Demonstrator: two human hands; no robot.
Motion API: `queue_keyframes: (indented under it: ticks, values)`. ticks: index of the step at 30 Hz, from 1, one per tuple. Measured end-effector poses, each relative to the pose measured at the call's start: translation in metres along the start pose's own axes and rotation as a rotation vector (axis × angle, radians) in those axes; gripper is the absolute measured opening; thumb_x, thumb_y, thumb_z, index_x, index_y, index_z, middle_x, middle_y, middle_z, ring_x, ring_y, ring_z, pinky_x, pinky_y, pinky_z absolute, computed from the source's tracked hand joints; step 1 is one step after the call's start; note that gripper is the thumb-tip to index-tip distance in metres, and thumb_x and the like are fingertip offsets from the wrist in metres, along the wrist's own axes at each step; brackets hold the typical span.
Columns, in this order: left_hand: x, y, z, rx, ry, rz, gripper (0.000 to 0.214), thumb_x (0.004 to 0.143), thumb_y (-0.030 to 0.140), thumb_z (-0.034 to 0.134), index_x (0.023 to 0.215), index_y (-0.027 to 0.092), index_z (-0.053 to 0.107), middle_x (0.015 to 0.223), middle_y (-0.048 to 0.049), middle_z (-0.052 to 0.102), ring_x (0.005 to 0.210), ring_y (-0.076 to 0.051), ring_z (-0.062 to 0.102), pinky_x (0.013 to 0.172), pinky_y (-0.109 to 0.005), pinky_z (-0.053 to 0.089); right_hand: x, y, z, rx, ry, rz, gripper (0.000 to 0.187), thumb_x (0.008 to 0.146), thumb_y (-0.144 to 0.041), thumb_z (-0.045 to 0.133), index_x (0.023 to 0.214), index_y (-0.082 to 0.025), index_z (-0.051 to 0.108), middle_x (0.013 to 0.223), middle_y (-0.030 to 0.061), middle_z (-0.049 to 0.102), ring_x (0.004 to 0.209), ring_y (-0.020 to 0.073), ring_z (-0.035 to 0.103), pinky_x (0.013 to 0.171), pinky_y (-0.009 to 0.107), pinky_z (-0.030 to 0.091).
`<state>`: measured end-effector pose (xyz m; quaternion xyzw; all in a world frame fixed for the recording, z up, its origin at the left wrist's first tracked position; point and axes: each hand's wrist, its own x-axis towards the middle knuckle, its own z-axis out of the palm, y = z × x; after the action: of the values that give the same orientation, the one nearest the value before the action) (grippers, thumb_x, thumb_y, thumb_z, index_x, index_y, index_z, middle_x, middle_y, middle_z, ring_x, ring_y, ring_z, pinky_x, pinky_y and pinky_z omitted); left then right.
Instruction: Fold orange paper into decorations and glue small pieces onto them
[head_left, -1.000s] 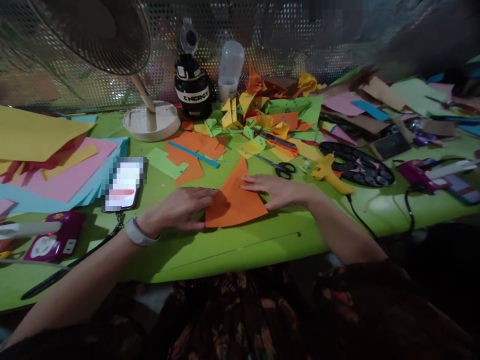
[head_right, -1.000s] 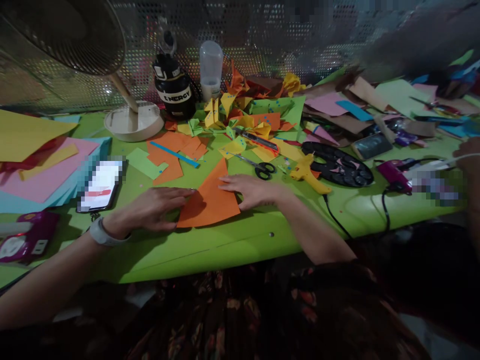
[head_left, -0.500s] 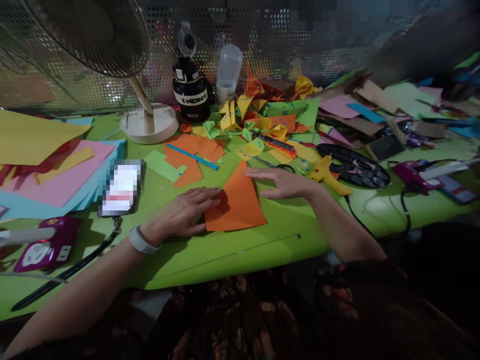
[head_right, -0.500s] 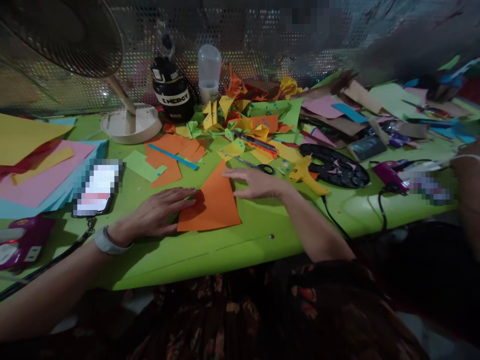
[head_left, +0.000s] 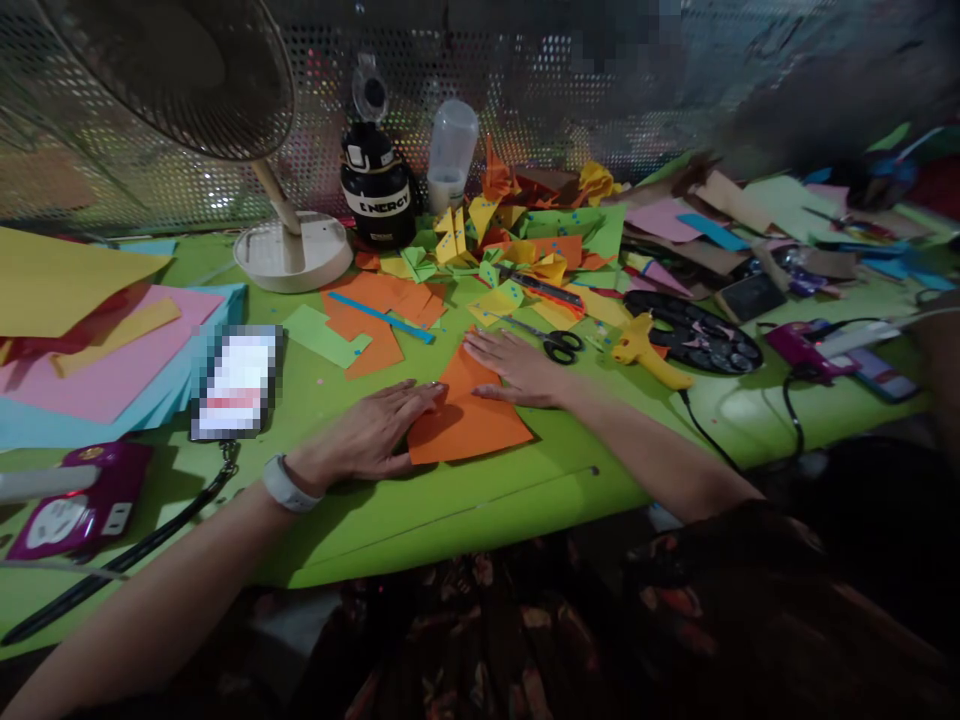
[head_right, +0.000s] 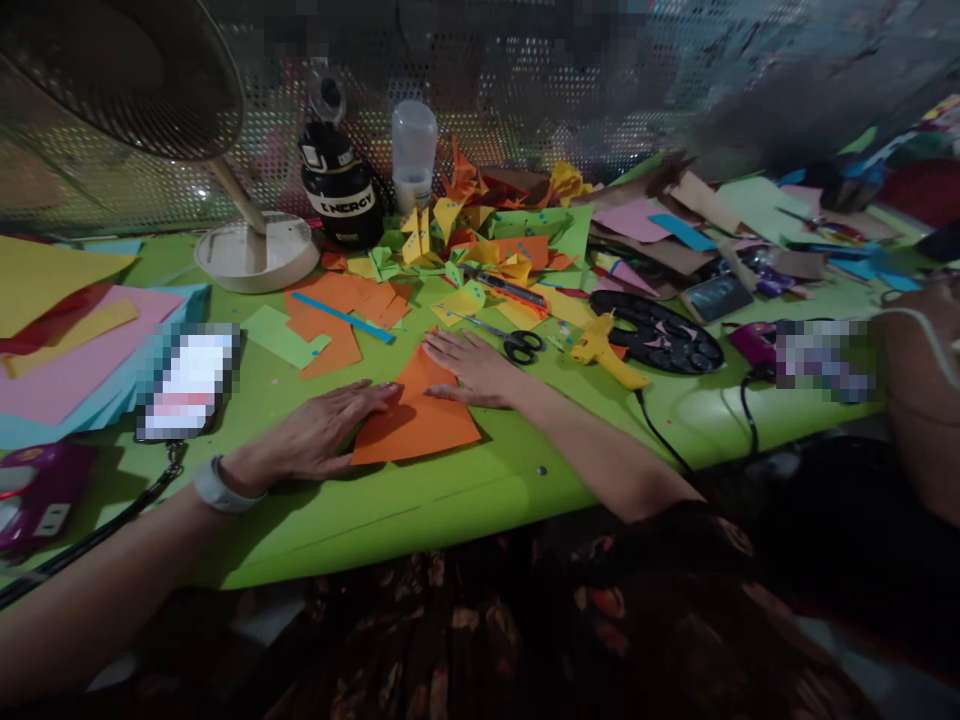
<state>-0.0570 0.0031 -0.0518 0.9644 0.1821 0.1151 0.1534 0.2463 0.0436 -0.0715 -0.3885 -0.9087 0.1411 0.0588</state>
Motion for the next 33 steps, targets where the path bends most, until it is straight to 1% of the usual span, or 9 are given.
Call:
queue_keyframes:
  ticks: [3,6,13,18,20,24,28,31,33]
  values:
    - [-0.002,-0.001,0.001,0.029,-0.064,0.02,0.071,0.095,0.051,0.048,0.155,0.019,0.028,0.16,-0.0157,0.033,0.148,-0.03,0.032,0.122,-0.05,0.024,-0.001,-0.004,-0.002,-0.025,0.014,-0.014,0.083,0.095,-0.069,0.033,0.158,-0.016,0.024,0.164,0.0133,0.018,0.154,0.0293,0.014,0.124,0.053,0.011]
    - [-0.003,-0.003,0.003,0.057,-0.101,0.049,0.068,0.097,0.048,0.044,0.156,0.021,0.028,0.164,-0.0138,0.023,0.152,-0.03,0.022,0.123,-0.049,0.019,0.0,-0.009,-0.005,-0.055,-0.011,-0.053,0.079,0.097,-0.067,0.03,0.157,-0.015,0.027,0.164,0.0131,0.022,0.154,0.0281,0.011,0.125,0.054,0.004]
    - [-0.001,0.0,0.001,0.088,-0.144,0.017,0.068,0.097,0.05,0.045,0.158,0.026,0.025,0.164,-0.0126,0.021,0.15,-0.031,0.026,0.122,-0.053,0.021,0.001,-0.014,-0.009,-0.06,-0.066,-0.109,0.083,0.094,-0.069,0.038,0.157,-0.016,0.028,0.163,0.0153,0.021,0.153,0.0297,0.017,0.124,0.056,0.005]
    - [-0.001,-0.001,0.0,0.089,-0.151,0.027,0.068,0.096,0.049,0.047,0.157,0.025,0.028,0.164,-0.0139,0.02,0.151,-0.031,0.024,0.122,-0.054,0.022,0.002,-0.023,-0.009,-0.027,-0.115,-0.274,0.08,0.095,-0.064,0.042,0.156,-0.015,0.029,0.163,0.0142,0.023,0.153,0.0271,0.018,0.125,0.052,0.005]
    - [-0.002,-0.002,0.0,0.093,-0.146,0.031,0.067,0.096,0.047,0.047,0.157,0.025,0.028,0.164,-0.0132,0.02,0.151,-0.03,0.024,0.122,-0.053,0.022,0.004,-0.019,-0.007,-0.012,-0.127,-0.293,0.079,0.094,-0.063,0.045,0.157,-0.017,0.028,0.164,0.013,0.023,0.153,0.0277,0.018,0.124,0.053,0.006]
    - [-0.001,-0.003,-0.002,0.091,-0.144,0.049,0.067,0.096,0.046,0.048,0.156,0.026,0.028,0.163,-0.0128,0.023,0.15,-0.029,0.027,0.121,-0.052,0.024,0.016,0.005,-0.008,-0.034,-0.104,-0.212,0.08,0.093,-0.066,0.044,0.157,-0.021,0.027,0.164,0.0109,0.02,0.153,0.0298,0.017,0.124,0.056,0.005]
    - [-0.001,-0.003,-0.002,0.099,-0.135,0.038,0.063,0.098,0.043,0.046,0.156,0.025,0.029,0.163,-0.013,0.023,0.15,-0.029,0.027,0.121,-0.052,0.025,0.026,0.026,-0.014,-0.047,-0.061,-0.088,0.081,0.095,-0.067,0.038,0.157,-0.017,0.026,0.164,0.013,0.021,0.153,0.0291,0.018,0.124,0.055,0.005]
    - [-0.001,-0.003,-0.001,0.071,-0.13,0.034,0.058,0.101,0.04,0.039,0.156,0.025,0.03,0.163,-0.0124,0.024,0.15,-0.028,0.026,0.121,-0.053,0.024,0.016,0.025,-0.023,0.0,0.01,-0.031,0.077,0.098,-0.063,0.032,0.156,-0.012,0.03,0.164,0.0153,0.02,0.154,0.0289,0.013,0.124,0.055,0.002]
    - [-0.001,-0.003,-0.001,0.034,-0.111,0.02,0.053,0.103,0.037,0.035,0.155,0.026,0.033,0.162,-0.0106,0.026,0.15,-0.027,0.027,0.122,-0.052,0.024,-0.001,0.018,-0.032,0.104,0.078,-0.031,0.072,0.1,-0.061,0.026,0.154,-0.016,0.035,0.165,0.0114,0.019,0.154,0.0272,0.01,0.125,0.055,0.001]
